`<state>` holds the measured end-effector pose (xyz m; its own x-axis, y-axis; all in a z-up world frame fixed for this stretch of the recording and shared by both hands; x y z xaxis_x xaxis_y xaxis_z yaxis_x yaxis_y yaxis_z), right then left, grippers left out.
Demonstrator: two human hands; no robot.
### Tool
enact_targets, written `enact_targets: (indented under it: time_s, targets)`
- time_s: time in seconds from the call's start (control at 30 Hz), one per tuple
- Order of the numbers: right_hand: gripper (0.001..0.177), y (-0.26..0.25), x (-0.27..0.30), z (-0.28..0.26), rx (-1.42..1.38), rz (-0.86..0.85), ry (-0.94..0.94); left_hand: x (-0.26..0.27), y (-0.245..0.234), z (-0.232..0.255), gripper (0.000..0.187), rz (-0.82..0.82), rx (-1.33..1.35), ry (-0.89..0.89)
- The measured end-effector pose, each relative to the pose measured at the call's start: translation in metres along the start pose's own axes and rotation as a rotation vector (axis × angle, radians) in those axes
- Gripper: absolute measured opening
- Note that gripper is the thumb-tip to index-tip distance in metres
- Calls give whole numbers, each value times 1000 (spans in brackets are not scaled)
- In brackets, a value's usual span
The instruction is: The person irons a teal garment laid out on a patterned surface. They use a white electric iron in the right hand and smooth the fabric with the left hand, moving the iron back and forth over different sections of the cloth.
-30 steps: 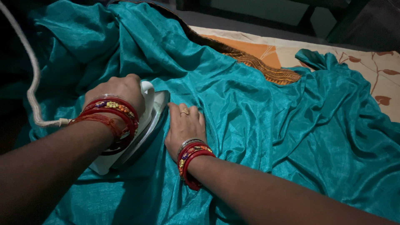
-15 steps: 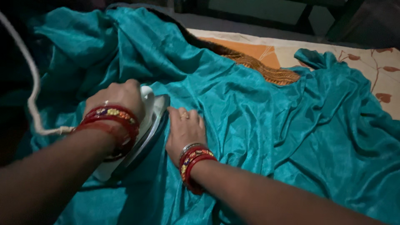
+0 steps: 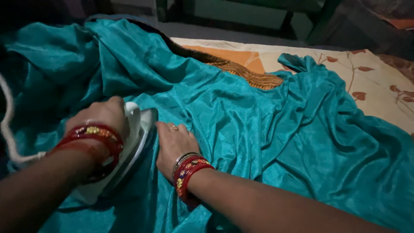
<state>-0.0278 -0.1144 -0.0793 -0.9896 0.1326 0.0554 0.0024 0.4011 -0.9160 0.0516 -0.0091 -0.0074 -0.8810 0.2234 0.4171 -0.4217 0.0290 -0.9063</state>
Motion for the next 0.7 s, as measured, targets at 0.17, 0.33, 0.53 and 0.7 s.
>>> enact_targets:
  time_s: [0.17,0.33,0.53,0.7]
  targets:
    - [49,-8,9,-13,77,-165,34,21,11,-13,43,-126,-48,8]
    - [52,-6,17,-26,154,-340,50,28,17,-28,40,-185,-95,17]
    - [48,4,18,-22,254,-237,-51,8,6,-35,44,-155,-41,79]
    - [41,15,2,-23,238,-65,36,-20,-6,-37,48,-68,-28,77]
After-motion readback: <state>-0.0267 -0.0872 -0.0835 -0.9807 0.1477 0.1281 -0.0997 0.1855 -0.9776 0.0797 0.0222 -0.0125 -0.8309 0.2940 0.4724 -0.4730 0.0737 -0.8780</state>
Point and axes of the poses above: each hand's wrist, its own x-axis away from the middle knuckle, its own y-axis out of the palm, z = x × y, the point moved 7 cm from there along -x, towards the middle knuckle, and after that the axes turned 13 degrees about -z, right-handed, at the moved point
